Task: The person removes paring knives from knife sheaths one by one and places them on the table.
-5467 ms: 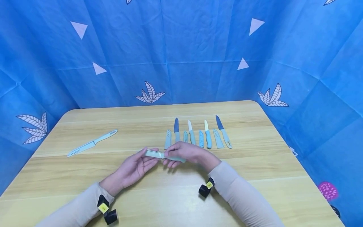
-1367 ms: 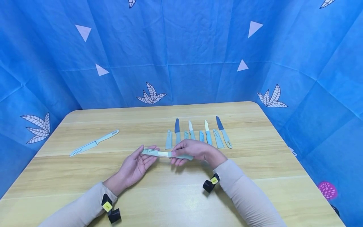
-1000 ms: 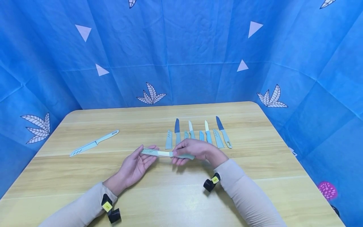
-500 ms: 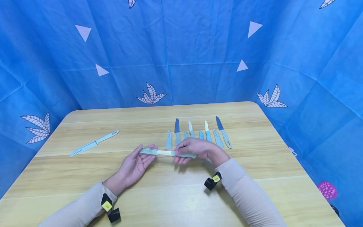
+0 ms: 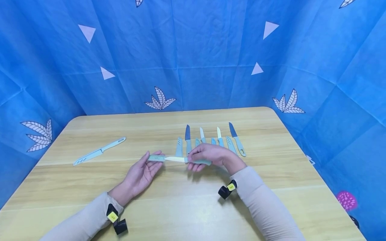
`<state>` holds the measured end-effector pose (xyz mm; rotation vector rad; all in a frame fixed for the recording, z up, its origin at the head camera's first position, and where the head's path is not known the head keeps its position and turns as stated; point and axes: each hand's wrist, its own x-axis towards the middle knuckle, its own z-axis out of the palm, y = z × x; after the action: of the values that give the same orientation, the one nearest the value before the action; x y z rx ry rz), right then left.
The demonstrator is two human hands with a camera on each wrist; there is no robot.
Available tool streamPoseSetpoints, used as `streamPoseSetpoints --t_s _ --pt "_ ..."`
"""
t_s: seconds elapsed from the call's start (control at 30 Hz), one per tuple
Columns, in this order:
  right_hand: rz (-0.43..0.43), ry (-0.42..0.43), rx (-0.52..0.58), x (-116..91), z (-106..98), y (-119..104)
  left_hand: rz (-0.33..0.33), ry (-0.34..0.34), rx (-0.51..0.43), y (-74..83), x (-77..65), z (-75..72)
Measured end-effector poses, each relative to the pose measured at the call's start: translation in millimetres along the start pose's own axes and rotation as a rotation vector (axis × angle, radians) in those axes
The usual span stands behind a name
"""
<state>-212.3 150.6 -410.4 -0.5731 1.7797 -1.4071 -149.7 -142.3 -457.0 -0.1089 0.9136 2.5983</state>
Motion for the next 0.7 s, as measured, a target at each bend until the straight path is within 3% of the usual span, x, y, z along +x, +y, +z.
streamPoseSetpoints --t_s 0.3,0.7 --pt "-0.012 0.010 0.038 -3.2 -4.3 -3.6 -0.010 0.030 0.022 2.5 -0.8 2.3" --pt "-0.036 0.011 0.092 -8.9 -6.6 -4.2 -0.022 -0.037 0.083 7.4 -3.2 4.8"
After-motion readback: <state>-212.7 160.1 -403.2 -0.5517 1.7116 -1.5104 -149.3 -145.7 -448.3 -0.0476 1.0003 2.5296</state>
